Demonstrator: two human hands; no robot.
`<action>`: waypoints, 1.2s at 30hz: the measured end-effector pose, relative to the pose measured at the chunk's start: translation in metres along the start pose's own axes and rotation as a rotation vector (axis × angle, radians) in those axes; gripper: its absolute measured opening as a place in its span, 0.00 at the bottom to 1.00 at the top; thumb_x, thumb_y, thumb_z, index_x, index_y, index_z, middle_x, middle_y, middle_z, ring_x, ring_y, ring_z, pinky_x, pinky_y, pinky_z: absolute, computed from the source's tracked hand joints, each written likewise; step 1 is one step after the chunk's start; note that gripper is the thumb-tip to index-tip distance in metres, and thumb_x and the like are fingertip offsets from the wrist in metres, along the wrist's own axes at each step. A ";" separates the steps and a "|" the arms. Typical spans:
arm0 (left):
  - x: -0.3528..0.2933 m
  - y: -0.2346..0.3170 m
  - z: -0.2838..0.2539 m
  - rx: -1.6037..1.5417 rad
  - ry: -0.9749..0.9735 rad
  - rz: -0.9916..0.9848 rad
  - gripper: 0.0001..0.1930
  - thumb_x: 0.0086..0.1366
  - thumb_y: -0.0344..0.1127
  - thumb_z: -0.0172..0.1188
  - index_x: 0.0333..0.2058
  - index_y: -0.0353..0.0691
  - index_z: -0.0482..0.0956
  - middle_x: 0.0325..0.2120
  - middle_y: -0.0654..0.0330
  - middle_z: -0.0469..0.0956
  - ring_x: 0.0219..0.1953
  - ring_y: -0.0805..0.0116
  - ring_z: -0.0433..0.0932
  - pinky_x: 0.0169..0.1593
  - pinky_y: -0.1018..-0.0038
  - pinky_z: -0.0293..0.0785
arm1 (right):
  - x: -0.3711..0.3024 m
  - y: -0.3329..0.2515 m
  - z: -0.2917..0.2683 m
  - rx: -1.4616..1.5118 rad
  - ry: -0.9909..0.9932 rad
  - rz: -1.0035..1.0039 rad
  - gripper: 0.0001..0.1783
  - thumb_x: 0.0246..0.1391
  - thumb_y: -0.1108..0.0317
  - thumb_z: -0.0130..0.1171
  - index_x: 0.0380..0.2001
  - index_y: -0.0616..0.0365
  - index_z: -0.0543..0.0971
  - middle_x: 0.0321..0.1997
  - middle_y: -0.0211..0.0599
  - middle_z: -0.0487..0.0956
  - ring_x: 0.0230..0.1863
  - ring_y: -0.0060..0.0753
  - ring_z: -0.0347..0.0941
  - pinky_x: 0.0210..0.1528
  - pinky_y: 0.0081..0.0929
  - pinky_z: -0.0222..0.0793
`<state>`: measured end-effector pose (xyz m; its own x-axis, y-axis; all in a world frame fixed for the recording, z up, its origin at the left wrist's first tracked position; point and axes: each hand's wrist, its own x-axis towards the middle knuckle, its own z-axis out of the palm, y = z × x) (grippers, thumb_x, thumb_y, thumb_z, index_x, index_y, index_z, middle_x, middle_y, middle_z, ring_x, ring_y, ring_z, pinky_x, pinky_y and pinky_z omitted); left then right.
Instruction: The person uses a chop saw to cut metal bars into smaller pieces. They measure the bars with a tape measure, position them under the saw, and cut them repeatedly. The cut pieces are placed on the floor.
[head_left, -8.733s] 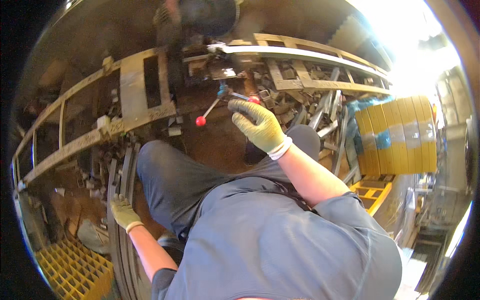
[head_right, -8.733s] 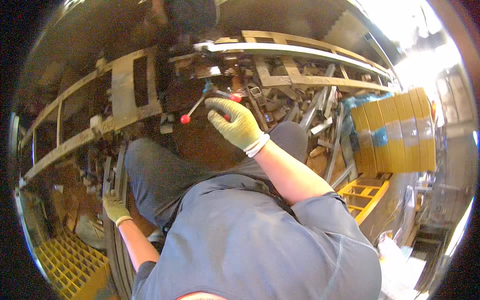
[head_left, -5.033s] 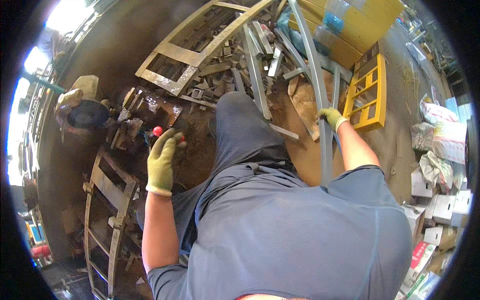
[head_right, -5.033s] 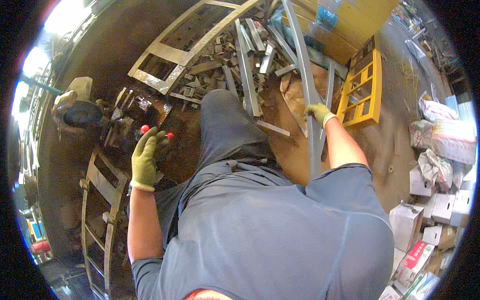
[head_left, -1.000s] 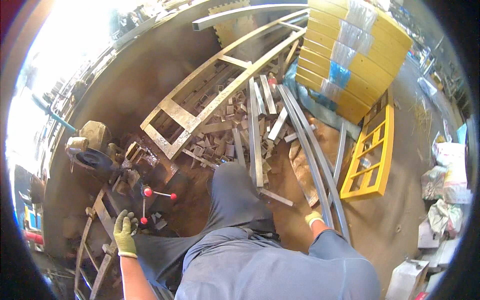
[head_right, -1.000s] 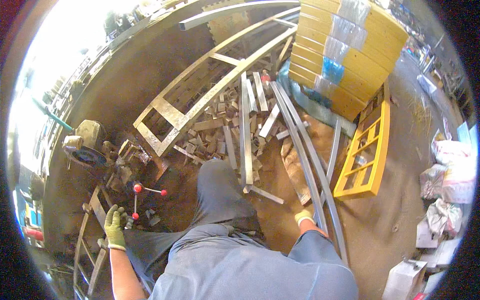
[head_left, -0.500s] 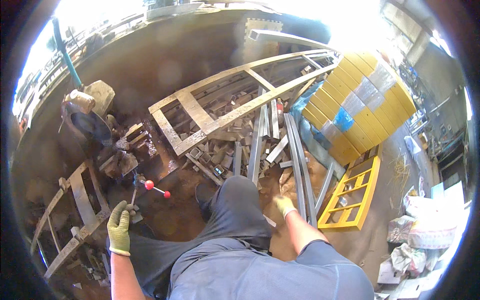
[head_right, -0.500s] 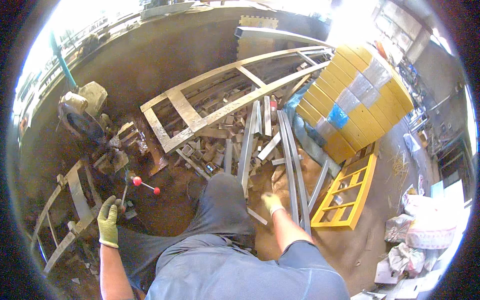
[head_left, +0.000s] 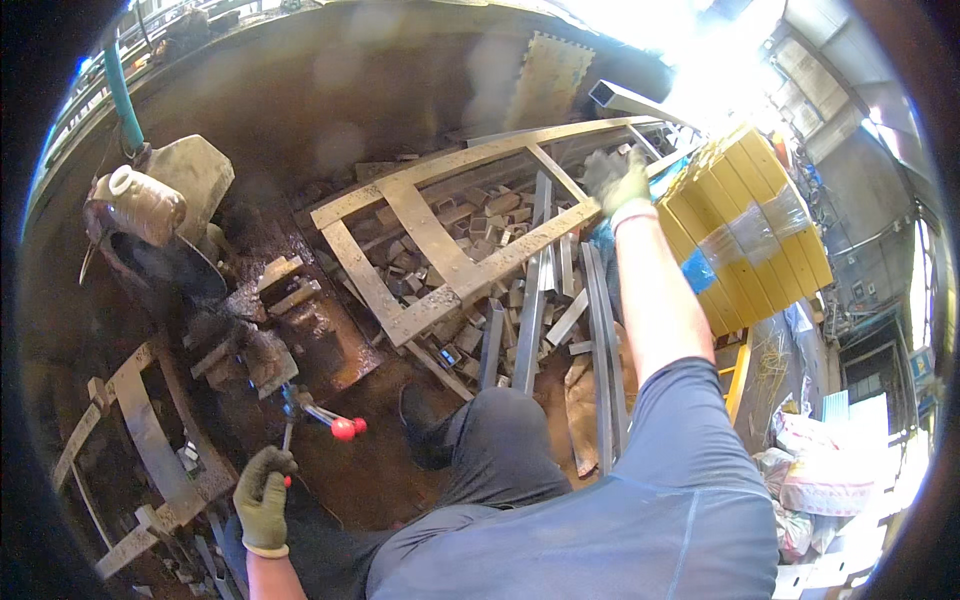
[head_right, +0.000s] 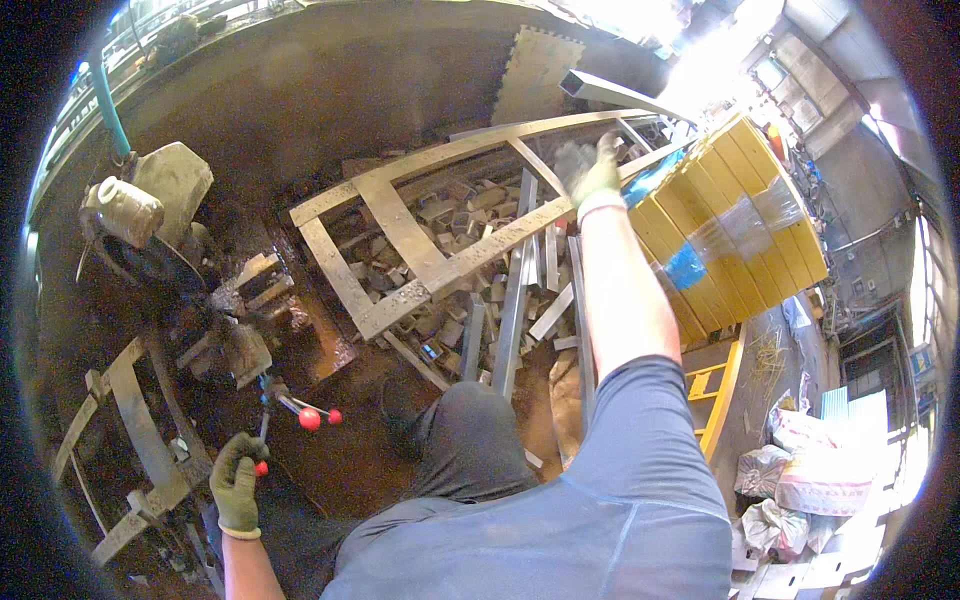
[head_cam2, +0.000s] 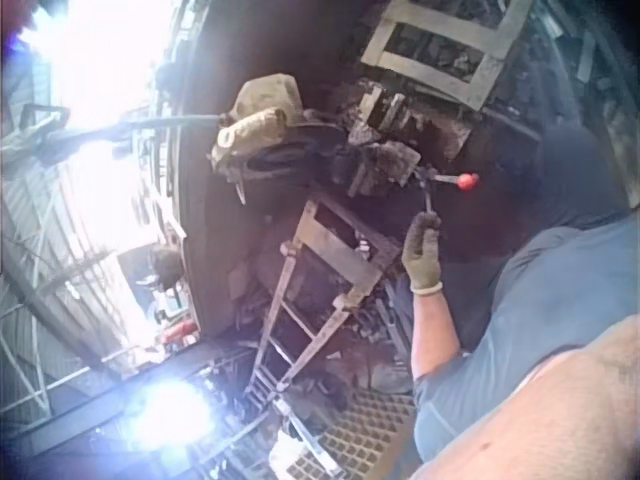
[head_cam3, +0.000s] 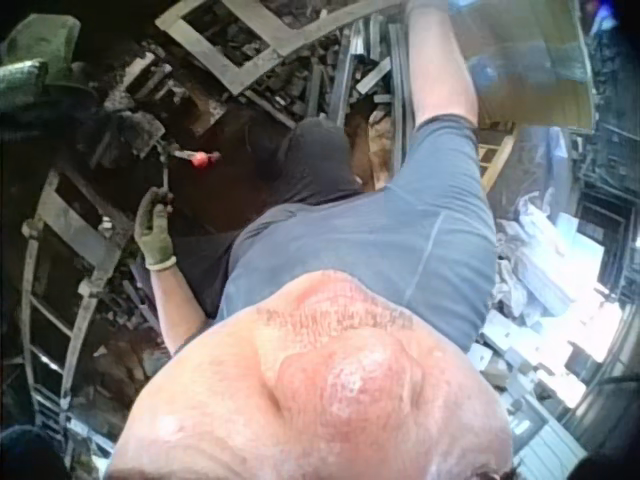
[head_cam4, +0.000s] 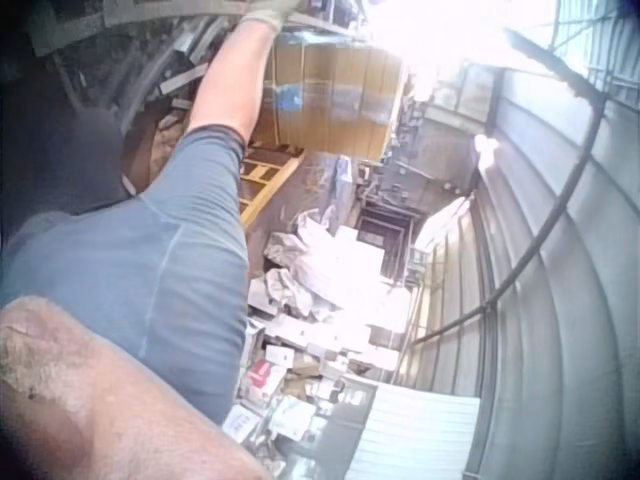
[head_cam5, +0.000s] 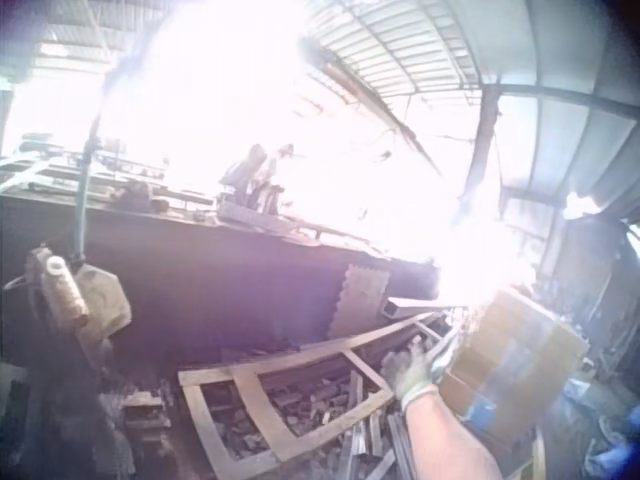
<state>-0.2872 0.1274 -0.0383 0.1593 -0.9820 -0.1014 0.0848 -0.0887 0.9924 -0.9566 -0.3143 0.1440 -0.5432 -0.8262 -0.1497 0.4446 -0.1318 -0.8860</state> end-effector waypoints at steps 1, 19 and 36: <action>0.004 -0.001 -0.001 -0.006 -0.026 -0.022 0.21 0.82 0.29 0.67 0.69 0.31 0.81 0.57 0.50 0.89 0.55 0.62 0.89 0.62 0.65 0.85 | 0.012 -0.013 0.021 0.102 0.045 -0.037 0.58 0.71 0.18 0.53 0.76 0.64 0.69 0.75 0.57 0.79 0.74 0.62 0.79 0.72 0.67 0.79; 0.052 0.011 -0.028 0.015 -0.061 -0.151 0.23 0.79 0.36 0.72 0.65 0.29 0.83 0.51 0.49 0.91 0.51 0.59 0.90 0.61 0.60 0.87 | 0.118 -0.036 0.094 0.202 0.024 0.025 0.21 0.78 0.51 0.59 0.59 0.56 0.77 0.47 0.50 0.88 0.44 0.56 0.90 0.48 0.60 0.89; 0.116 0.178 0.112 0.442 -0.527 0.451 0.28 0.69 0.36 0.76 0.64 0.31 0.84 0.57 0.40 0.88 0.58 0.45 0.90 0.63 0.60 0.85 | -0.230 0.225 0.020 0.264 -0.250 0.521 0.19 0.72 0.62 0.65 0.60 0.60 0.80 0.60 0.51 0.88 0.61 0.55 0.86 0.74 0.60 0.79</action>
<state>-0.3642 -0.0207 0.1344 -0.4068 -0.8786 0.2503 -0.2900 0.3840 0.8766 -0.7173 -0.1650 -0.0116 -0.0399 -0.9172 -0.3965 0.7835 0.2175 -0.5821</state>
